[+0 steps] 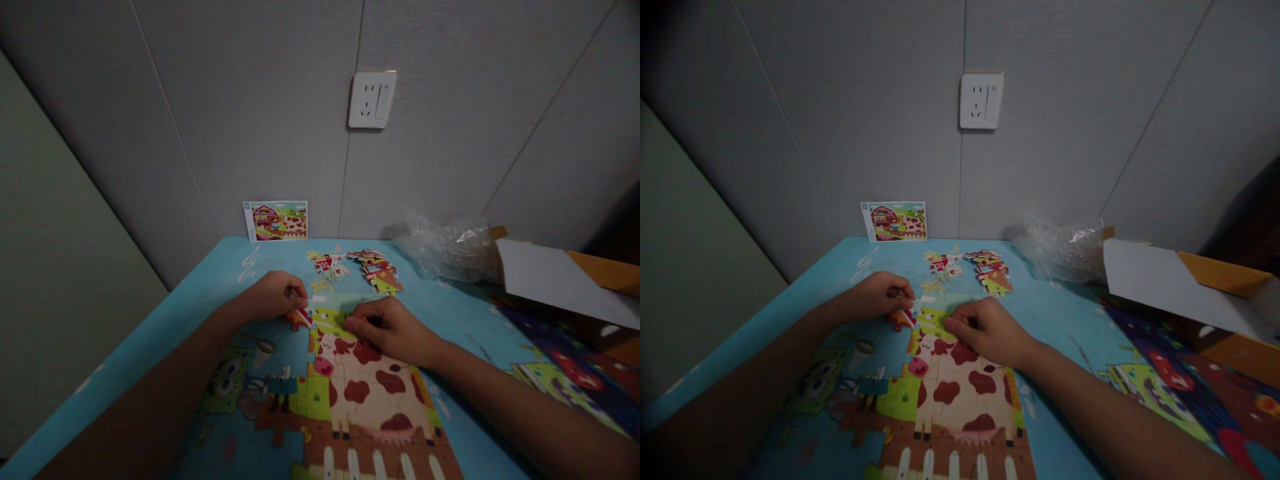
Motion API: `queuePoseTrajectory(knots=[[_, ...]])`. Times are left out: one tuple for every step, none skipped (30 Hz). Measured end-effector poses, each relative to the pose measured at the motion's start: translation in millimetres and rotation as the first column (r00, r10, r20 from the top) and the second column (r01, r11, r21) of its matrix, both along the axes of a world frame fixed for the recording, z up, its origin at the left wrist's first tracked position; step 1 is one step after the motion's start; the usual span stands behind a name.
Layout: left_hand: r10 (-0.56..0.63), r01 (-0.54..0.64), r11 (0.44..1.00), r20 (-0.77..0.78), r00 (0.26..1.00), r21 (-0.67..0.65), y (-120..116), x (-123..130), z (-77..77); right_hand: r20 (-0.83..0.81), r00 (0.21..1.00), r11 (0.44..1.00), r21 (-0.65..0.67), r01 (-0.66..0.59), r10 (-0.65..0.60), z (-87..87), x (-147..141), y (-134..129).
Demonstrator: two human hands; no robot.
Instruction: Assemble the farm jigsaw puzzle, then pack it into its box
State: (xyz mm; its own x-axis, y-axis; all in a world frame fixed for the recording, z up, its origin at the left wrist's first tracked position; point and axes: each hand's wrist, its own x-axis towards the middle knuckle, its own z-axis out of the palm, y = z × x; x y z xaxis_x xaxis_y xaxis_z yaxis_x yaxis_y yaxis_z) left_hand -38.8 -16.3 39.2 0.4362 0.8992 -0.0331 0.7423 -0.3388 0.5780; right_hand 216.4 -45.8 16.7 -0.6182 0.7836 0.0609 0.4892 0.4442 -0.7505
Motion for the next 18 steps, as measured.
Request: queuePoseTrajectory(knots=[[-0.001, 0.001, 1.000, -0.015, 1.000, 0.007, -0.1, 0.6, 0.3, 0.003, 1.000, 1.000, 0.000, 0.002, -0.002, -0.1, -0.2, 0.2], [-0.002, 0.002, 1.000, -0.021, 1.000, 0.007, -0.1, 1.1, 0.2, 0.006, 1.000, 1.000, 0.001, 0.007, -0.007, -0.3, -0.4, 0.3], [-0.001, 0.001, 1.000, -0.017, 1.000, 0.003, 0.0, 1.6, -0.3, 0.010, 1.000, 1.000, 0.003, 0.014, -0.014, -0.5, -0.6, 0.1], [0.009, -0.009, 1.000, -0.005, 1.000, 0.000, 0.2, 1.9, -1.3, 0.013, 1.000, 1.000, 0.004, 0.021, -0.021, -0.7, -1.0, -0.2], [0.031, -0.031, 1.000, 0.011, 0.999, -0.001, 0.6, 2.2, -2.7, 0.015, 1.000, 1.000, 0.007, 0.026, -0.026, -0.9, -1.4, -0.8], [0.064, -0.064, 0.998, 0.028, 0.998, 0.002, 1.2, 2.4, -4.5, 0.014, 1.000, 1.000, 0.010, 0.027, -0.027, -0.9, -1.8, -1.4], [0.106, -0.106, 0.994, 0.046, 0.993, 0.005, 1.8, 2.4, -6.4, 0.014, 1.000, 1.000, 0.012, 0.022, -0.022, -0.6, -2.1, -1.9], [0.151, -0.151, 0.988, 0.060, 0.987, 0.004, 2.7, 2.3, -8.5, 0.014, 1.000, 1.000, 0.021, 0.019, -0.019, 0.1, -2.0, -2.1], [0.191, -0.192, 0.981, 0.069, 0.979, 0.007, 3.7, 1.9, -10.4, 0.015, 0.999, 0.999, 0.039, 0.030, -0.031, 1.2, -1.3, -1.5], [0.221, -0.223, 0.975, 0.071, 0.973, 0.022, 5.0, 1.5, -12.3, 0.019, 0.997, 0.995, 0.074, 0.073, -0.075, 2.6, 0.3, 0.1], [0.241, -0.245, 0.968, 0.067, 0.968, 0.058, 6.4, 0.8, -13.8, 0.017, 0.986, 0.979, 0.129, 0.161, -0.164, 4.2, 2.9, 3.0], [0.258, -0.263, 0.958, 0.059, 0.964, 0.112, 7.9, 0.2, -15.1, 0.009, 0.958, 0.940, 0.195, 0.278, -0.286, 5.7, 6.8, 7.1], [0.272, -0.276, 0.945, 0.050, 0.961, 0.175, 9.6, -0.5, -16.2, -0.004, 0.908, 0.875, 0.268, 0.404, -0.418, 6.9, 11.9, 12.4], [0.284, -0.287, 0.928, 0.044, 0.958, 0.237, 11.1, -1.0, -17.0, -0.019, 0.840, 0.787, 0.339, 0.516, -0.542, 7.5, 18.0, 18.4], [0.299, -0.298, 0.911, 0.042, 0.953, 0.286, 12.5, -1.4, -17.7, -0.026, 0.772, 0.702, 0.398, 0.591, -0.635, 7.2, 24.6, 24.8], [0.315, -0.312, 0.896, 0.044, 0.948, 0.317, 13.6, -1.4, -18.3, -0.021, 0.715, 0.634, 0.445, 0.632, -0.699, 6.2, 31.2, 31.0], [0.331, -0.327, 0.884, 0.046, 0.943, 0.333, 14.4, -1.1, -18.9, 0.001, 0.675, 0.596, 0.472, 0.650, -0.738, 4.5, 37.3, 36.7], [0.344, -0.338, 0.877, 0.044, 0.938, 0.341, 14.6, -0.5, -19.6, 0.035, 0.649, 0.583, 0.477, 0.658, -0.760, 2.5, 42.4, 41.4]])
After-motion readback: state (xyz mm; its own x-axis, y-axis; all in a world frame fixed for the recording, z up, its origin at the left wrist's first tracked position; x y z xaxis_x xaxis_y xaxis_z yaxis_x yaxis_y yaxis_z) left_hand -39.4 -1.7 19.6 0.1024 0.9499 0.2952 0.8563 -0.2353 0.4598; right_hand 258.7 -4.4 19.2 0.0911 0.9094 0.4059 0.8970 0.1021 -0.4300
